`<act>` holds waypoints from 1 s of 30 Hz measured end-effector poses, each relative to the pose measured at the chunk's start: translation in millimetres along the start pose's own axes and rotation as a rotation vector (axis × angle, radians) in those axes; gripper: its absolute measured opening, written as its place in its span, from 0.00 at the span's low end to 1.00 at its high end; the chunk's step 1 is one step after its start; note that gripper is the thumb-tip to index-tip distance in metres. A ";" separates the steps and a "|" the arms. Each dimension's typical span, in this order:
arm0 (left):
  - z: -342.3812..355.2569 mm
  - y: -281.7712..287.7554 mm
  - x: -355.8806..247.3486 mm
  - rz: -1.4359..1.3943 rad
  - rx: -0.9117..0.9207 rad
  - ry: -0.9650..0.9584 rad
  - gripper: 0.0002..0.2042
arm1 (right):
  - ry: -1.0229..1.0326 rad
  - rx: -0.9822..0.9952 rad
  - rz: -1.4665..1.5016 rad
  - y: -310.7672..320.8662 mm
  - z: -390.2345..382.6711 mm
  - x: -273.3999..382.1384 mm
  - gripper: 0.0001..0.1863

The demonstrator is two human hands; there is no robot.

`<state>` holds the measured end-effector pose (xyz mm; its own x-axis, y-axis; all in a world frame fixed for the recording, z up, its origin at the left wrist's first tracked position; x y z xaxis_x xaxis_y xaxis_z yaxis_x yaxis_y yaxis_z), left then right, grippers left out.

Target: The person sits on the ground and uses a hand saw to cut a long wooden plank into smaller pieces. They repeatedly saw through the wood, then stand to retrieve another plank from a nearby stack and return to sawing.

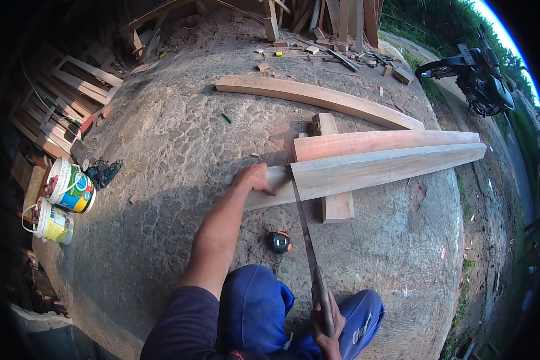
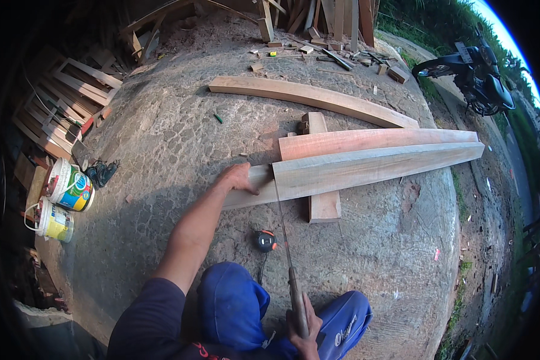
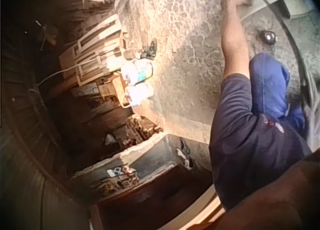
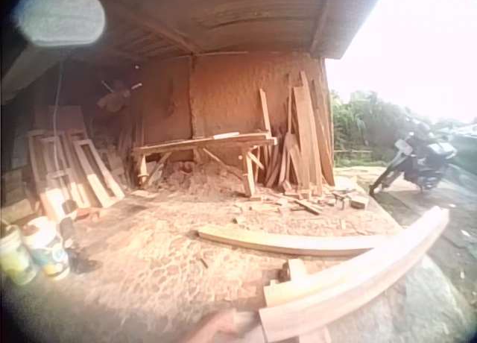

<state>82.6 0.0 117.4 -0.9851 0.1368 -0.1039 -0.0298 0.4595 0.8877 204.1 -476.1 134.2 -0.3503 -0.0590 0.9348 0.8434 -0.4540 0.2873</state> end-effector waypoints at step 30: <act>-3.4 -9.3 -2.1 0.010 -0.043 -0.030 0.49 | 0.118 -0.009 0.104 -20.7 47.7 -6.8 0.39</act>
<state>84.4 -7.6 110.8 -0.9798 0.1682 -0.1077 -0.0277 0.4197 0.9072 208.5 -423.9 131.9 -0.3068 -0.2102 0.9283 0.8743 -0.4476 0.1876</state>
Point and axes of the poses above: each hand's wrist, its own z-axis towards the middle knuckle, its own y-axis out of the back of the hand, x = y × z, the point moved 4 cm from there along z, towards the middle knuckle, and after that the axes turned 13 degrees about y, right-handed, at the moved point
